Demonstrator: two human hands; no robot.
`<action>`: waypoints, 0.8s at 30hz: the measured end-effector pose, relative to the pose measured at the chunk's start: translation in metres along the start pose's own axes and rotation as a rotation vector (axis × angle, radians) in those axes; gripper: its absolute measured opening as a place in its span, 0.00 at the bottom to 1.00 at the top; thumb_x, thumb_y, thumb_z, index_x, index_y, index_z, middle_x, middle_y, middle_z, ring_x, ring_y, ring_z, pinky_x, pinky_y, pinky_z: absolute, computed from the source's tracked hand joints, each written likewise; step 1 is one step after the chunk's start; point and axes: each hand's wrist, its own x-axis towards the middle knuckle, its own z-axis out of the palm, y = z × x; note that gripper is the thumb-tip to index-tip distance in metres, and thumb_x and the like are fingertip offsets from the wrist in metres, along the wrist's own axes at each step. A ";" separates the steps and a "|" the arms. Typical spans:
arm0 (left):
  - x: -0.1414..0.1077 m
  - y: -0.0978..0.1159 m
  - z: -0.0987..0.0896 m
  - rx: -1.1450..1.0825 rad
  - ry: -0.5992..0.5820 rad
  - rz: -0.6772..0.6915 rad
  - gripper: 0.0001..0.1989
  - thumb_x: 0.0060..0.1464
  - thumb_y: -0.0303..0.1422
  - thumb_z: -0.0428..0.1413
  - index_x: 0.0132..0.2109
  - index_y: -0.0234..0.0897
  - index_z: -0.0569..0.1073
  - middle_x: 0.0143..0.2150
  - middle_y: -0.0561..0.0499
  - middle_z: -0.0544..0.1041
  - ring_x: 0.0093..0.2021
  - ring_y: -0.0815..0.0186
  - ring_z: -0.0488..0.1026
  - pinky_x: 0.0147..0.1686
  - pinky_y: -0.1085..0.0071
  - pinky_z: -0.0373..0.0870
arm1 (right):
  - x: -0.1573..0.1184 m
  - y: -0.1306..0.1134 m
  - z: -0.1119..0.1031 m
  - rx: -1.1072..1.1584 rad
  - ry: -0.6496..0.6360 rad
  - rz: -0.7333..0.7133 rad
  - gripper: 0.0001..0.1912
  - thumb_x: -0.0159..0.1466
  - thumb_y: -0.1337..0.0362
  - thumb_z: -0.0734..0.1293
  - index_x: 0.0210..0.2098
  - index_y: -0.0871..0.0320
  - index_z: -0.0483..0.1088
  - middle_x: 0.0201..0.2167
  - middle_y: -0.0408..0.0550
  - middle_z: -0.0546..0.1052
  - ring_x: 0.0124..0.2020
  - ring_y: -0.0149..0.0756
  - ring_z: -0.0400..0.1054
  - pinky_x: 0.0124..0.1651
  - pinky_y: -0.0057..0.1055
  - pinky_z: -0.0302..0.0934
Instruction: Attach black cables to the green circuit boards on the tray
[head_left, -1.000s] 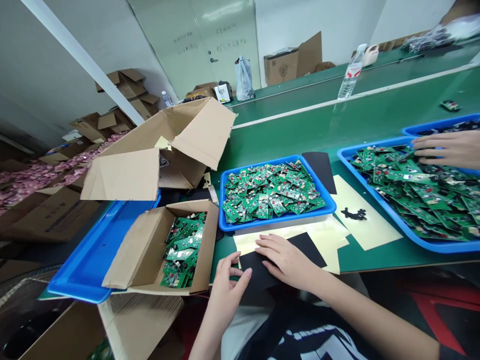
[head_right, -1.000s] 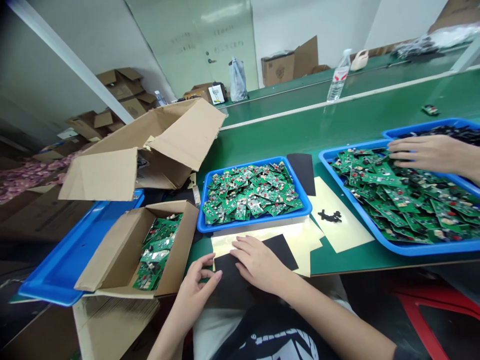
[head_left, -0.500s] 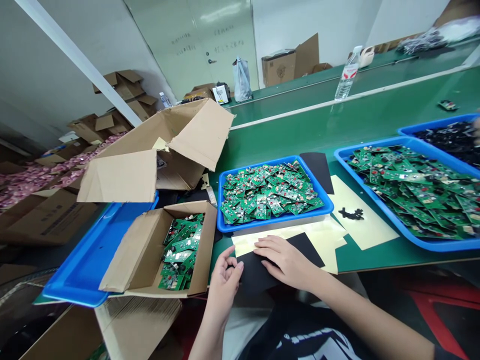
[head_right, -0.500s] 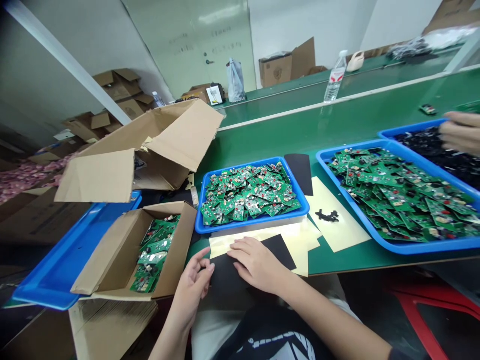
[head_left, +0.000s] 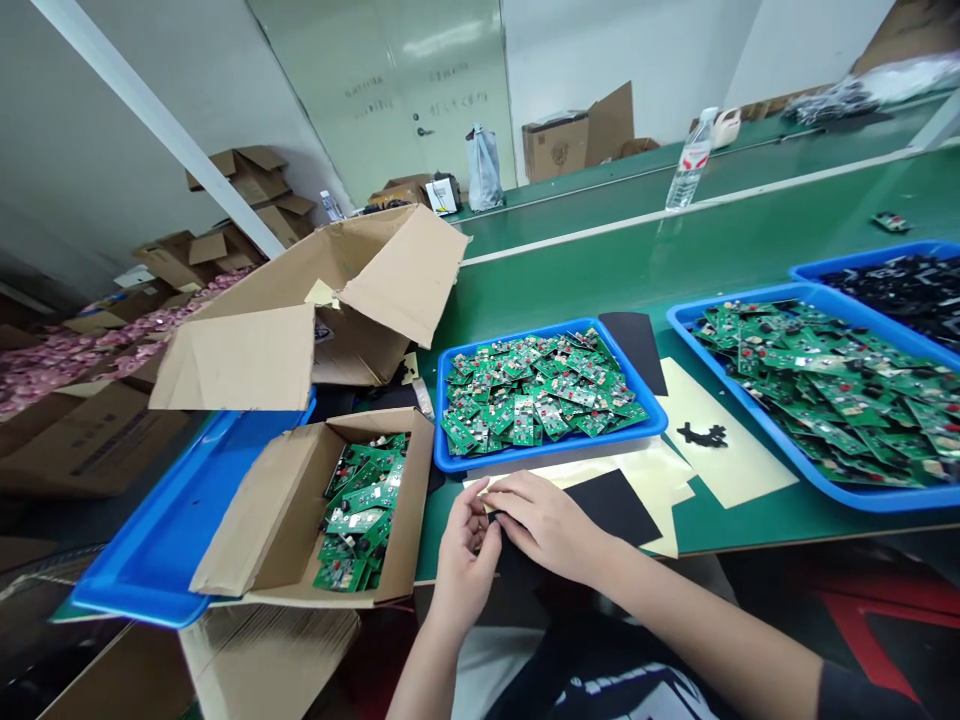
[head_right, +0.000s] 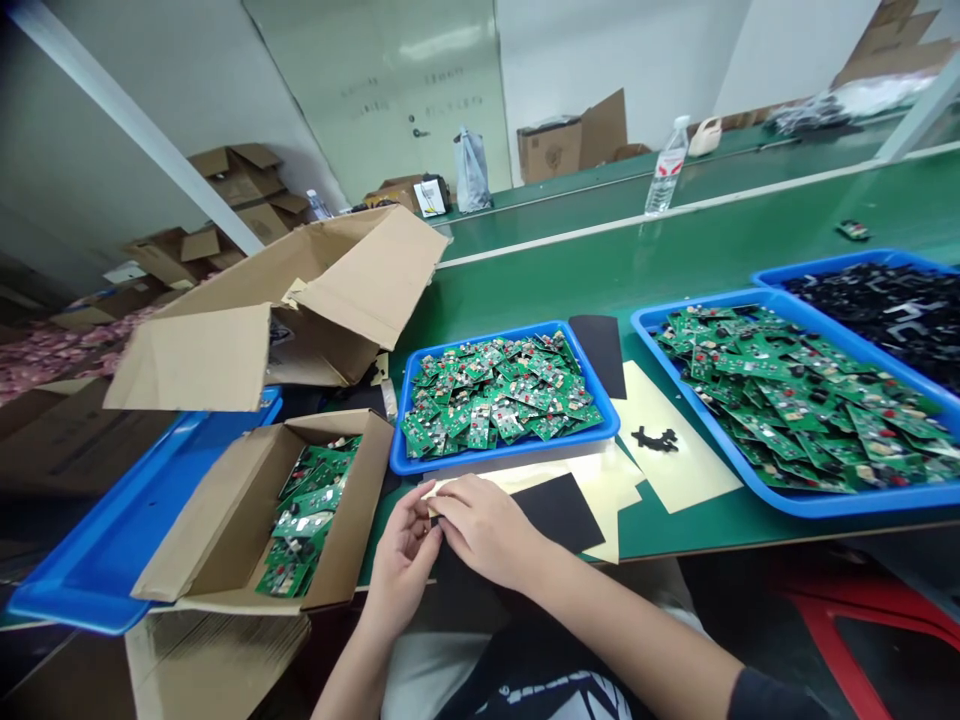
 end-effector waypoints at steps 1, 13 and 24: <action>0.002 0.001 0.001 -0.003 -0.006 0.009 0.22 0.52 0.35 0.54 0.54 0.37 0.65 0.44 0.45 0.71 0.42 0.65 0.72 0.41 0.71 0.70 | 0.003 0.001 0.002 0.010 0.040 -0.014 0.11 0.64 0.74 0.58 0.43 0.63 0.69 0.40 0.55 0.74 0.40 0.41 0.68 0.42 0.38 0.68; 0.011 0.003 0.003 -0.201 0.081 -0.083 0.24 0.46 0.32 0.59 0.51 0.37 0.66 0.31 0.54 0.71 0.32 0.71 0.71 0.33 0.77 0.69 | -0.001 0.012 0.012 -0.031 0.156 -0.078 0.10 0.63 0.74 0.60 0.40 0.59 0.70 0.38 0.53 0.73 0.42 0.38 0.67 0.42 0.36 0.67; 0.020 0.001 -0.004 -0.210 -0.035 -0.173 0.22 0.45 0.35 0.61 0.48 0.37 0.69 0.37 0.49 0.74 0.36 0.67 0.73 0.37 0.74 0.71 | 0.005 0.014 0.015 -0.018 0.196 -0.029 0.06 0.62 0.74 0.61 0.35 0.58 0.67 0.37 0.53 0.73 0.40 0.37 0.68 0.42 0.35 0.67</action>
